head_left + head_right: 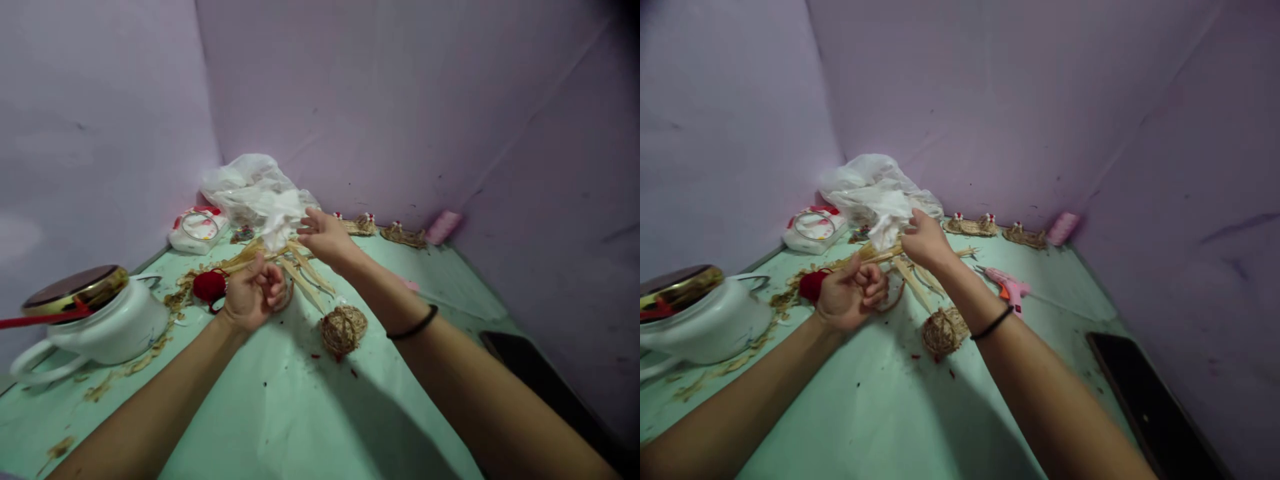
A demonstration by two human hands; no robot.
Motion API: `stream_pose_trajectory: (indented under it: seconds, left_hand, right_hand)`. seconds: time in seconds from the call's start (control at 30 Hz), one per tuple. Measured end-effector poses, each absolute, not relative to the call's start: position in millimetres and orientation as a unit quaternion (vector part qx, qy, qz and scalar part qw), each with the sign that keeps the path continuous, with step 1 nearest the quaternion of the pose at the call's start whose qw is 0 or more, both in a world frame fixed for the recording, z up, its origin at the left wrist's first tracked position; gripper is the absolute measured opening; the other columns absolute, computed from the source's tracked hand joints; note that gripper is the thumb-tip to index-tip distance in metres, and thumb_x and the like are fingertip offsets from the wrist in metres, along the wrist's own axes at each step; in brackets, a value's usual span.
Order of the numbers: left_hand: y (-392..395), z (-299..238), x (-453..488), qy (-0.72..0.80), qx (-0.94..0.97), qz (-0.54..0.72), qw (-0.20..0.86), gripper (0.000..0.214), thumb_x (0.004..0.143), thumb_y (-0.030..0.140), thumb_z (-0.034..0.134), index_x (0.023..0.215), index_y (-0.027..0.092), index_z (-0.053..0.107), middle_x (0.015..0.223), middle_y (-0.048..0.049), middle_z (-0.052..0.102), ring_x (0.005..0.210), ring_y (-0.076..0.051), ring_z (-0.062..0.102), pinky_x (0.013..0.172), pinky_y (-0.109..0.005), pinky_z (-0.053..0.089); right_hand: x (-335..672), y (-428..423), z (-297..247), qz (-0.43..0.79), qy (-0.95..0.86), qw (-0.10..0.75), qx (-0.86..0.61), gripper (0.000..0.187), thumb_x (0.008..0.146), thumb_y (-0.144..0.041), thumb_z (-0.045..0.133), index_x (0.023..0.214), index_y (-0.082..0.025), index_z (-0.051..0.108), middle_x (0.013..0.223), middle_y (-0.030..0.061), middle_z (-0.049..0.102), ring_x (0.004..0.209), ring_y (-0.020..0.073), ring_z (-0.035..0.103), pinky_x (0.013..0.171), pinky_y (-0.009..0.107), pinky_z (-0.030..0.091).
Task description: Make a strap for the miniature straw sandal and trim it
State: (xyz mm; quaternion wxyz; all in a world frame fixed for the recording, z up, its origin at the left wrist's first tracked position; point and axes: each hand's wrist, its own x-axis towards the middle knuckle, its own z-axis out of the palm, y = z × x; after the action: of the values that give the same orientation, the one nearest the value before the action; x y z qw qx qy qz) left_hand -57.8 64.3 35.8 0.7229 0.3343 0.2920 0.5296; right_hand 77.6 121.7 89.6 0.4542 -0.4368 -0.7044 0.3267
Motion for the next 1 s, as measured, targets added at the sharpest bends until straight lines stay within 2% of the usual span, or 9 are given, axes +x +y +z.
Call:
stream_pose_trajectory:
  seconds: [0.07,0.13,0.27,0.37,0.5,0.6,0.7,0.8,1.0]
  left_hand:
    - [67.6,33.4,-57.2,0.368,0.335,0.562,0.661,0.034,0.069,0.044,0.058,0.054,0.013,0.054,0.041,0.0023,0.045,0.034,-0.006,0.036,0.036,-0.018,0.025]
    - [67.8,29.4,-52.8,0.475,0.367,0.540,0.590,0.029,0.068,0.038,0.060,0.055,0.014,0.052,0.042,0.0032,0.045,0.035,-0.005,0.036,0.035,-0.017,0.022]
    - [56.5,21.4,-32.8,0.625,0.525,0.277,0.507,0.030,0.064,0.039,0.061,0.048,0.015,0.052,0.037,0.0026,0.047,0.029,-0.006,0.033,0.034,-0.020,0.021]
    - [47.8,16.9,-14.0,0.622,0.625,0.187,0.433,0.035,0.064,0.043,0.059,0.044,0.015,0.053,0.037,0.0013,0.047,0.034,-0.008,0.036,0.037,-0.022,0.023]
    - [46.2,14.4,5.4,0.621,0.631,0.184,0.427,0.023,0.060,0.035,0.062,0.052,0.014,0.059,0.040,0.0024,0.048,0.036,-0.008,0.036,0.038,-0.021,0.023]
    - [45.9,20.0,12.7,0.624,0.578,0.210,0.482,0.016,0.056,0.029,0.064,0.058,0.015,0.056,0.039,0.0050,0.045,0.033,-0.007,0.033,0.037,-0.020,0.022]
    - [43.5,29.5,12.9,0.583,0.571,0.278,0.507,0.017,0.055,0.026,0.064,0.064,0.014,0.056,0.048,0.0026,0.054,0.041,-0.009,0.044,0.041,-0.020,0.032]
    - [41.0,32.5,7.3,0.524,0.656,0.327,0.433,0.015,0.059,0.024,0.062,0.070,0.014,0.059,0.064,-0.0004,0.061,0.056,-0.011,0.053,0.053,-0.022,0.040]
    - [35.8,20.3,-4.4,0.492,0.774,0.217,0.335,0.016,0.073,0.028,0.054,0.074,0.016,0.064,0.060,0.0008,0.059,0.055,-0.011,0.048,0.051,-0.021,0.035]
  right_hand:
    - [84.5,128.7,96.4,0.375,-0.689,0.407,-0.467,0.033,0.063,-0.001,0.049,0.089,-0.012,0.064,0.093,0.0091,0.065,0.076,0.0165,0.061,0.068,0.029,0.046]
    - [105.9,121.1,94.9,0.355,-0.692,0.401,-0.484,0.032,0.066,-0.004,0.050,0.092,-0.013,0.065,0.093,0.0088,0.067,0.079,0.0175,0.062,0.070,0.030,0.047]
    - [171.8,78.7,67.5,0.259,-0.656,0.349,-0.617,0.019,0.065,-0.009,0.054,0.074,-0.017,0.068,0.068,0.0042,0.067,0.068,0.0188,0.062,0.065,0.032,0.048]
    - [205.1,50.3,37.6,0.340,-0.578,0.334,-0.661,0.011,0.065,-0.016,0.059,0.072,-0.016,0.066,0.062,0.0041,0.065,0.059,0.0180,0.061,0.057,0.032,0.049]
    - [208.3,37.3,8.4,0.386,-0.557,0.347,-0.648,0.022,0.067,-0.013,0.057,0.088,-0.015,0.064,0.085,0.0089,0.068,0.071,0.0185,0.063,0.060,0.031,0.051]
    - [202.8,38.2,1.6,0.379,-0.572,0.338,-0.644,0.030,0.067,-0.012,0.059,0.096,-0.017,0.063,0.096,0.0098,0.066,0.075,0.0178,0.063,0.066,0.033,0.051]
    - [204.2,35.5,4.7,0.362,-0.622,0.353,-0.598,0.042,0.065,-0.013,0.063,0.106,-0.017,0.059,0.106,0.0099,0.063,0.088,0.0200,0.061,0.076,0.035,0.050]
    - [206.3,28.2,8.8,0.339,-0.684,0.388,-0.517,0.055,0.064,-0.015,0.066,0.117,-0.019,0.052,0.118,0.0089,0.058,0.103,0.0219,0.056,0.083,0.036,0.048]
    - [197.1,19.4,-2.8,0.353,-0.697,0.377,-0.497,0.037,0.068,-0.009,0.059,0.103,-0.021,0.061,0.094,0.0042,0.069,0.085,0.0193,0.064,0.079,0.034,0.049]
